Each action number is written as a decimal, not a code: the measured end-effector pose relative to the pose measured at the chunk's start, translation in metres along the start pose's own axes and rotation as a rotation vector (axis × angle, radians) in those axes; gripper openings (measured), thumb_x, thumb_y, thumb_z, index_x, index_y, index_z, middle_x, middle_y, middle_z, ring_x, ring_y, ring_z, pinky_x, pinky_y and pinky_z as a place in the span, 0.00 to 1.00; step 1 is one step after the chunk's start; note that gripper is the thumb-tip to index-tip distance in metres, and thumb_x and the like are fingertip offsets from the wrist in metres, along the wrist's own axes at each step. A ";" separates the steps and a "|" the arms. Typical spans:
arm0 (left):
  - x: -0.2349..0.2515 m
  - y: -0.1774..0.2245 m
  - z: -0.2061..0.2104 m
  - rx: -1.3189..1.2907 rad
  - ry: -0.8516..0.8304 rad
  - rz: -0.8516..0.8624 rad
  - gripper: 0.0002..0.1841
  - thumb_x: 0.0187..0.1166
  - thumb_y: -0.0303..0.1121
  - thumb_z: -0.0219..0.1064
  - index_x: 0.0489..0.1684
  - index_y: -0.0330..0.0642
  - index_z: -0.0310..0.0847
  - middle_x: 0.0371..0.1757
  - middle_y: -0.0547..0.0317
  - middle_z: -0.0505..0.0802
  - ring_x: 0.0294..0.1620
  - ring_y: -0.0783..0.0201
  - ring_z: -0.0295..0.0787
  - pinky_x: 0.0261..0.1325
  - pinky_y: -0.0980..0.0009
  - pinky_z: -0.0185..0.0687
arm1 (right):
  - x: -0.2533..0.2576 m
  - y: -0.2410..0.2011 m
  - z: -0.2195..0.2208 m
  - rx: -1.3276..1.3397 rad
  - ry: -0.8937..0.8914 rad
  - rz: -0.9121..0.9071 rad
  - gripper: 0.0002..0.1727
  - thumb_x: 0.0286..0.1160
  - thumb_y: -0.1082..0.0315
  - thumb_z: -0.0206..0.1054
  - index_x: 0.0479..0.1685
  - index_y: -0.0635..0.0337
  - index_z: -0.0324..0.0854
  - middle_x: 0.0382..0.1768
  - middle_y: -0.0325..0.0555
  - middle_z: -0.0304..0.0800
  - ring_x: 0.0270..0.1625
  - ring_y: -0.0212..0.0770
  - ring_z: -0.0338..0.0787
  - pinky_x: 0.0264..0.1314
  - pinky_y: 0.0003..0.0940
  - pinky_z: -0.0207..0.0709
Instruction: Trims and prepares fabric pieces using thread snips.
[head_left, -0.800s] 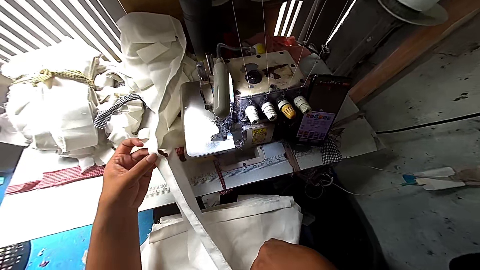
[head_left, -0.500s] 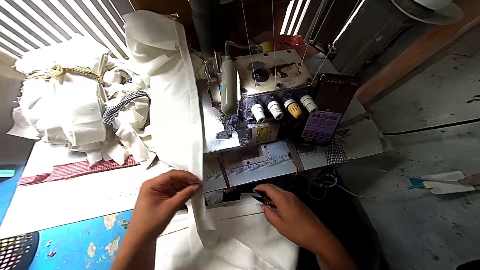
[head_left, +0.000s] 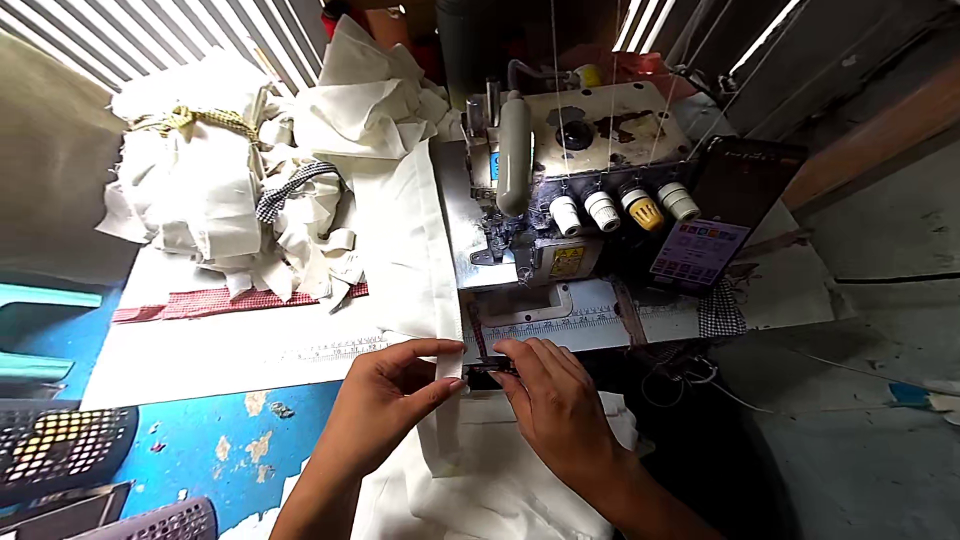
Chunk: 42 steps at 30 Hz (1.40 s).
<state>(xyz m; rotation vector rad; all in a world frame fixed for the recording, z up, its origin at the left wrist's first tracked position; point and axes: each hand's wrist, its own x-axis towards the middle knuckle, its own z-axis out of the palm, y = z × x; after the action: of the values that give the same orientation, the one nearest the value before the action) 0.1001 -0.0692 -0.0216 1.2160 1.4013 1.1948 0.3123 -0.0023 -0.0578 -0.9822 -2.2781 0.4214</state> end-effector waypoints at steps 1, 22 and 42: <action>0.000 0.001 0.001 -0.004 -0.011 -0.003 0.19 0.69 0.27 0.79 0.60 0.40 0.90 0.47 0.56 0.98 0.35 0.65 0.97 0.42 0.73 0.95 | 0.001 -0.001 0.000 -0.012 0.002 -0.008 0.15 0.85 0.57 0.63 0.55 0.54 0.89 0.37 0.40 0.89 0.39 0.40 0.88 0.39 0.34 0.78; 0.007 0.003 0.014 -0.074 0.014 -0.026 0.21 0.65 0.24 0.82 0.59 0.39 0.91 0.56 0.60 0.97 0.29 0.70 0.93 0.37 0.76 0.93 | 0.016 -0.014 0.004 -0.134 0.097 -0.160 0.09 0.83 0.67 0.62 0.46 0.54 0.89 0.37 0.42 0.91 0.39 0.43 0.87 0.42 0.37 0.75; 0.009 -0.001 -0.016 0.027 0.170 0.089 0.25 0.67 0.26 0.79 0.68 0.41 0.85 0.56 0.58 0.96 0.34 0.66 0.96 0.39 0.70 0.96 | 0.005 -0.002 0.017 0.336 -0.013 0.113 0.20 0.83 0.53 0.67 0.61 0.58 0.88 0.40 0.41 0.91 0.39 0.31 0.88 0.43 0.26 0.84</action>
<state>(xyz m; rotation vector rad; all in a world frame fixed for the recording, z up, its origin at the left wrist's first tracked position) 0.0834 -0.0618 -0.0213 1.2293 1.5048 1.3720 0.2979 -0.0006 -0.0681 -0.9363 -2.0783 0.8297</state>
